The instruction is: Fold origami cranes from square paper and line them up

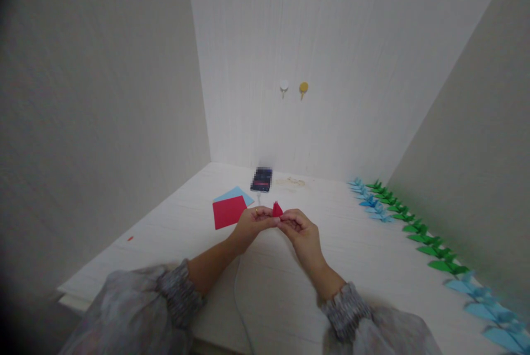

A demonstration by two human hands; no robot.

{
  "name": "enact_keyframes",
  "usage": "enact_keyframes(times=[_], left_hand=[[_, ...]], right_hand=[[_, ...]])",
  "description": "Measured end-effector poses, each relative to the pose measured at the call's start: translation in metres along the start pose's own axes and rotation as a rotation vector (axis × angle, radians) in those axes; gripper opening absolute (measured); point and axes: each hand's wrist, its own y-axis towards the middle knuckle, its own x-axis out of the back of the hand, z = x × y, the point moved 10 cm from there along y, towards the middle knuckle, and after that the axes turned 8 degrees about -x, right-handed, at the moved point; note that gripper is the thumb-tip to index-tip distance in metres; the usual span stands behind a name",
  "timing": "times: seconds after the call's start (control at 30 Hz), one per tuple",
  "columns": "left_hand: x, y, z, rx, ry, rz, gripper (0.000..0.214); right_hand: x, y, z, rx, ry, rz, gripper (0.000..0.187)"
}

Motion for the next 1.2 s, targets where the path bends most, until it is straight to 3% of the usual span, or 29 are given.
enact_keyframes(times=[0.13, 0.37, 0.63, 0.9, 1.2], left_hand=[[-0.001, 0.0, -0.001, 0.0, 0.005, 0.008, 0.021], [-0.003, 0.001, 0.001, -0.007, -0.009, 0.037, 0.023], [0.003, 0.004, 0.007, -0.009, -0.035, 0.005, 0.023], [0.004, 0.005, -0.001, -0.066, -0.016, -0.022, 0.024], [0.009, 0.006, -0.007, -0.108, 0.0, -0.073, 0.026]], right_hand=[[-0.003, -0.001, -0.001, -0.025, 0.019, 0.039, 0.01], [0.003, 0.001, -0.018, -0.166, 0.126, -0.012, 0.019], [0.002, 0.001, -0.024, -0.21, 0.233, -0.006, 0.024], [0.006, 0.001, -0.029, -0.221, 0.195, -0.042, 0.021], [-0.002, 0.0, -0.022, -0.213, 0.207, 0.023, 0.027]])
